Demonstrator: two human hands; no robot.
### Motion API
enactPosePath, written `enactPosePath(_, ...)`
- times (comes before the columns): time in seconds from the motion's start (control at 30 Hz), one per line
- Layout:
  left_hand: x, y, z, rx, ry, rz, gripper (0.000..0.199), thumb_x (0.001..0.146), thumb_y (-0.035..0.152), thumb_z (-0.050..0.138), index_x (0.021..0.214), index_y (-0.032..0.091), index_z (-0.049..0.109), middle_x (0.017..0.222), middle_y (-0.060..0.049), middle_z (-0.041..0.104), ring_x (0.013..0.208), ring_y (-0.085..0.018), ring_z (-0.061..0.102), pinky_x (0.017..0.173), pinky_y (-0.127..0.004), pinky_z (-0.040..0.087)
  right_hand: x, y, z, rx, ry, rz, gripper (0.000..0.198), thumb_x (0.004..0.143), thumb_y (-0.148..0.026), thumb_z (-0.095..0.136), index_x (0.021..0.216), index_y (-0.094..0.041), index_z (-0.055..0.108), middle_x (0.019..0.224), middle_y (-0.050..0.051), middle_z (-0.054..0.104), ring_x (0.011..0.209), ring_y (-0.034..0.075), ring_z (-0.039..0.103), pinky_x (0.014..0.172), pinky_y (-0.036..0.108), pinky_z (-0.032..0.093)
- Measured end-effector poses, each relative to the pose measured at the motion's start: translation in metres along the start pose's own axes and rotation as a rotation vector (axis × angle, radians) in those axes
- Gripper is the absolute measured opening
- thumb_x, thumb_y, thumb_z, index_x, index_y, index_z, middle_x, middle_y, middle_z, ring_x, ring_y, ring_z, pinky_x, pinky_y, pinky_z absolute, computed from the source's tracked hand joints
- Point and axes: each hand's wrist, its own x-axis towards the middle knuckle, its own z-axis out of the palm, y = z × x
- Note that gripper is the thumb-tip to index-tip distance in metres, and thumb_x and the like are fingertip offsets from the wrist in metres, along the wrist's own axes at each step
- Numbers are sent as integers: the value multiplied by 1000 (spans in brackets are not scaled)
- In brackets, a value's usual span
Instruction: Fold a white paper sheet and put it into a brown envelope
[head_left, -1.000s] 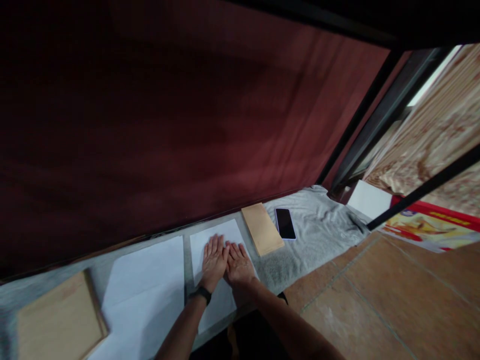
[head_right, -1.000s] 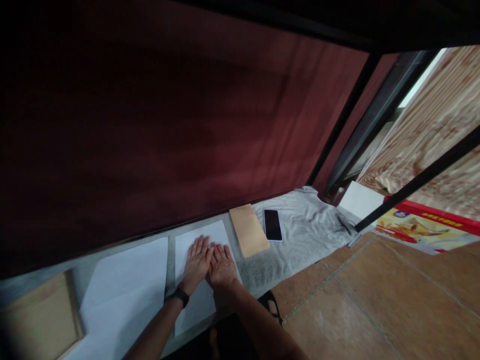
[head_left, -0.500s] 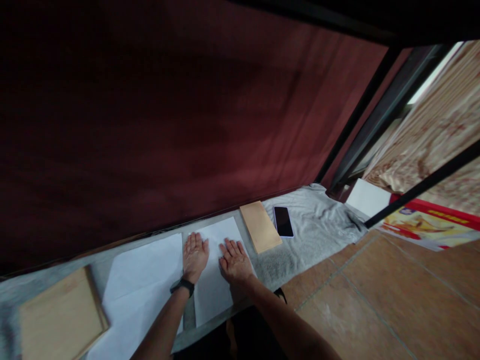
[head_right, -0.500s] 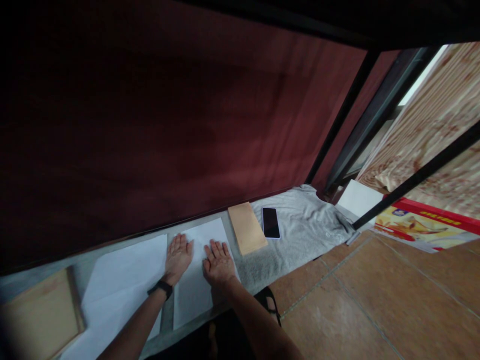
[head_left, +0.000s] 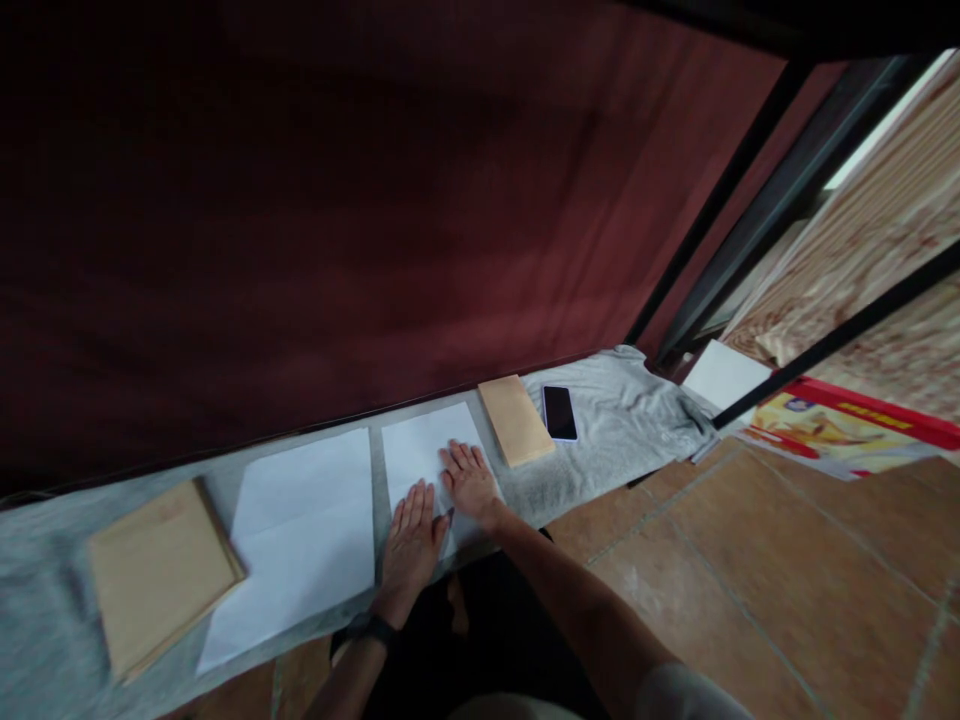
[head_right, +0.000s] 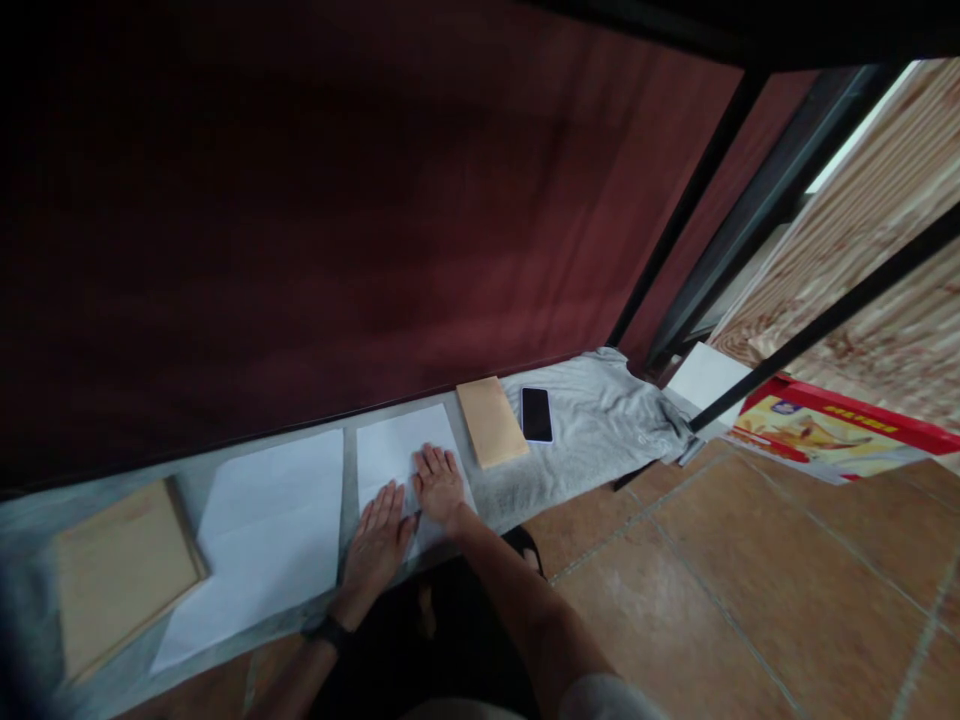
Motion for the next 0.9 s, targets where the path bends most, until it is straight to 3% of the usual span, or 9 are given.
enactPosePath(0.2, -2, 1, -3, -49, -6, 1, 57, 95, 29, 36, 148, 7, 43, 155, -18, 42, 147, -29, 34, 119, -49, 31, -51, -12, 7, -2, 4, -57, 49, 103, -33, 42, 150, -20, 44, 155, 8, 43, 142, 24, 41, 121, 43, 26)
enactPosePath(0.4, -23, -4, -4, -60, 40, -40, 60, 100, 39, 30, 149, 6, 39, 155, -19, 42, 147, -28, 34, 119, -49, 31, -94, 14, -10, -89, 62, 26, 51, 103, -36, 43, 151, -20, 42, 155, 8, 43, 142, 24, 42, 121, 42, 24)
enactPosePath(0.7, -40, 1, -7, -59, 74, -135, 61, 100, 38, 27, 150, 4, 38, 156, -20, 40, 147, -32, 34, 117, -52, 33, -121, 45, -28, -164, 78, 75, 51, 104, -32, 40, 153, -19, 38, 155, 9, 43, 144, 25, 37, 119, 45, 27)
enactPosePath(0.9, -43, 9, -19, -63, 68, -120, 58, 100, 31, 26, 150, 4, 37, 158, -20, 37, 149, -31, 30, 119, -52, 31, -127, 43, -35, -151, 102, 141, 51, 104, -29, 36, 153, -15, 38, 156, 12, 41, 145, 27, 36, 117, 46, 31)
